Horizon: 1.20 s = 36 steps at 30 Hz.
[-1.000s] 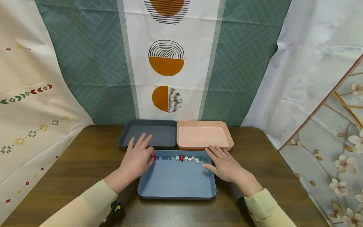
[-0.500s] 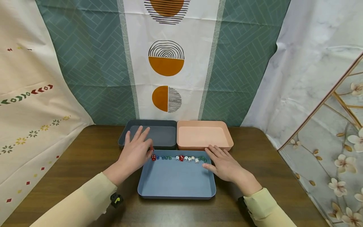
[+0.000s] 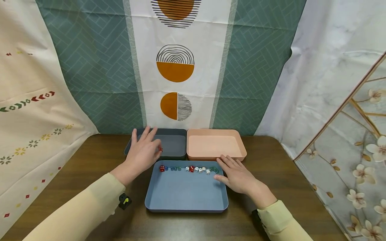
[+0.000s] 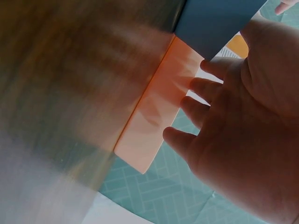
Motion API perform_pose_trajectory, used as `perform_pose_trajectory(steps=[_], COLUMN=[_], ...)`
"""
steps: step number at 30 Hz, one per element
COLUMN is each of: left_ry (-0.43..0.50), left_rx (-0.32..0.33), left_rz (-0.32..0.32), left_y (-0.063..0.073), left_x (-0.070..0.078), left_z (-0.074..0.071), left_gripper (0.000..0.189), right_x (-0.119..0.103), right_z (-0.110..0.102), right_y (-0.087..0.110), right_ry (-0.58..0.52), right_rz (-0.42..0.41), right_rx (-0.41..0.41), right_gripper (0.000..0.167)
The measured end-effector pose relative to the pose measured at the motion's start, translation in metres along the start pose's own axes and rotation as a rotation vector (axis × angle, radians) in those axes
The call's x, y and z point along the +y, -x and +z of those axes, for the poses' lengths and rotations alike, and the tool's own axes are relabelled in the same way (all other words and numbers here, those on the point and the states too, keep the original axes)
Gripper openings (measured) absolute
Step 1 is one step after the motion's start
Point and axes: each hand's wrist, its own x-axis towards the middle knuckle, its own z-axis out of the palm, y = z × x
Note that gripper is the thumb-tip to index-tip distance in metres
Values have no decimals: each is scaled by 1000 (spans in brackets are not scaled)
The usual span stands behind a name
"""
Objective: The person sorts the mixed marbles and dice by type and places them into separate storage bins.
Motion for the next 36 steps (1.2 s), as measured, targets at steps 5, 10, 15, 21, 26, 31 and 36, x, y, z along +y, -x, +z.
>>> perform_pose_trajectory(steps=[5, 10, 15, 21, 26, 31, 36], left_ry=[12, 14, 27, 54, 73, 83, 103], left_rx=[3, -9, -51, -91, -104, -116, -139], left_rz=[-5, -20, -40, -73, -92, -114, -144], left_y=[-9, -18, -28, -41, -51, -59, -66], left_x=[-3, -7, -12, -17, -21, -23, -25], left_z=[0, 1, 1, 5, 9, 13, 20], left_gripper=[13, 12, 10, 8, 8, 9, 10], right_x=[-8, -13, -12, -5, -3, 0, -2], right_z=[-8, -12, -11, -4, -1, 1, 1], right_y=[2, 2, 1, 2, 0, -1, -1], right_ry=[-28, -6, -9, -31, -13, 0, 12], right_rz=[6, 38, 36, 1, 17, 26, 26], right_rx=[-22, -64, -56, -9, -13, -19, -25], right_gripper=[87, 83, 83, 88, 88, 86, 88])
